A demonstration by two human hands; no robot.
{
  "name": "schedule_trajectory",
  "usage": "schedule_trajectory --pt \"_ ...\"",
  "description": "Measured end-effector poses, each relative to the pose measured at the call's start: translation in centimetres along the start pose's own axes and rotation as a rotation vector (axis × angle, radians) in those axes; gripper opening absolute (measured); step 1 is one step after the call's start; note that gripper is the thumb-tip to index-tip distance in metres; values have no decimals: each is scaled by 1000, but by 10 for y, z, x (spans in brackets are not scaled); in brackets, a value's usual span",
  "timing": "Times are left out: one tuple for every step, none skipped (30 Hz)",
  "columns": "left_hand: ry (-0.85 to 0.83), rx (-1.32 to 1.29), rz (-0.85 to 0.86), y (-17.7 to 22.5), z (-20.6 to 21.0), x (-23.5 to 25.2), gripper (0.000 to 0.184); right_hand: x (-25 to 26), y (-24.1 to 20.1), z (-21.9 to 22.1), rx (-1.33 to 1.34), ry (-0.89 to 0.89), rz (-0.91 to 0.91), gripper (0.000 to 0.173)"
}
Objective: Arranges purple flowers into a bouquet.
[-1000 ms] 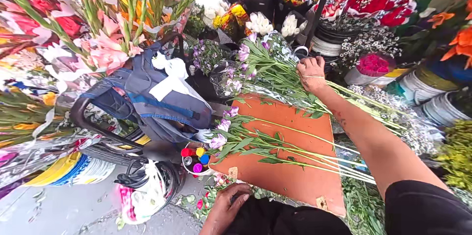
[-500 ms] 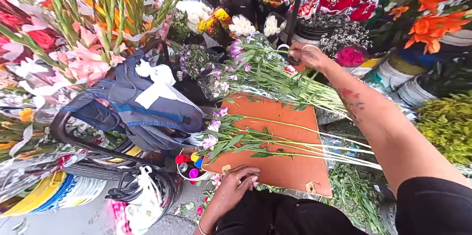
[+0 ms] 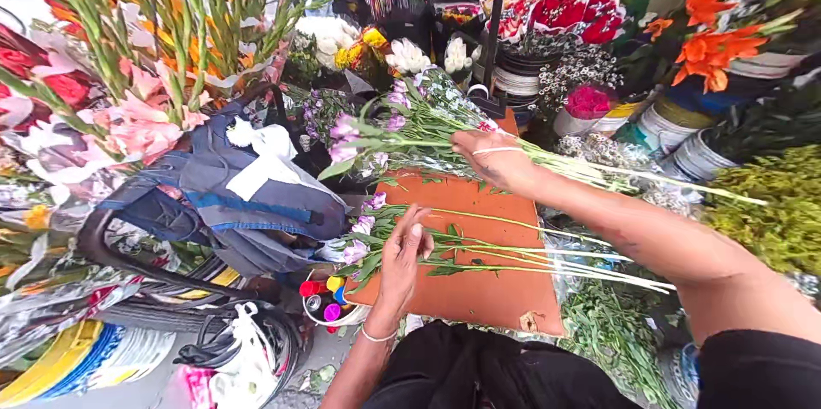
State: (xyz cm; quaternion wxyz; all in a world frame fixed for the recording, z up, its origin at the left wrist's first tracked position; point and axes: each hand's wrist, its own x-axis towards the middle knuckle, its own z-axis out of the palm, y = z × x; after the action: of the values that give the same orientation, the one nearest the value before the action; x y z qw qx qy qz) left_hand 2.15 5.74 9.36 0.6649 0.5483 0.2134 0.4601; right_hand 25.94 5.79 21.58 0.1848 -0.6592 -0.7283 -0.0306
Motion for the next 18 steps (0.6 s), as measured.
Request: schedule_trajectory --pt "48 -90 -8 6 11 10 43 -18 -21 8 -45 -6 -43 28" --pt "105 -164 -7 11 21 18 40 -36 -38 17 -96 39 -92 24" --pt "155 -219 6 13 31 23 37 -53 -50 26 -145 133 -142 18" --pt "192 -259 16 14 40 25 35 -68 -57 32 -187 208 -150 14" --pt "214 -284 25 13 47 25 35 -81 -59 34 -223 253 -115 13" --pt "203 -306 41 10 53 22 36 -94 -55 32 -245 257 -48 19" --pt "183 -323 62 9 58 19 37 -110 -47 28 -250 222 36 29" --pt "169 -329 85 8 61 18 37 -128 -35 24 -256 199 97 36" --pt "167 -310 97 8 63 18 38 -150 -18 22 -278 213 121 38" --pt "162 -287 100 9 64 19 38 -177 -3 22 -305 237 135 38" --pt "154 -269 96 9 66 20 38 -208 11 20 -330 253 169 36" --pt "144 -261 82 8 69 21 37 -241 21 17 -355 254 224 34" --pt "134 -258 63 6 73 22 37 -275 29 14 -382 250 285 34" --pt "120 -245 45 4 77 23 37 -311 35 12 -420 252 329 35" --pt "91 -227 26 0 84 20 37 -345 38 12 -450 250 360 35" --pt "43 -216 7 -5 93 16 38 -378 39 13 -471 258 377 34" --pt "-5 -216 -7 -9 107 11 39 -409 38 14 -495 274 392 33" --pt "-38 -218 -7 -12 119 7 40 -441 37 15 -520 283 420 32"
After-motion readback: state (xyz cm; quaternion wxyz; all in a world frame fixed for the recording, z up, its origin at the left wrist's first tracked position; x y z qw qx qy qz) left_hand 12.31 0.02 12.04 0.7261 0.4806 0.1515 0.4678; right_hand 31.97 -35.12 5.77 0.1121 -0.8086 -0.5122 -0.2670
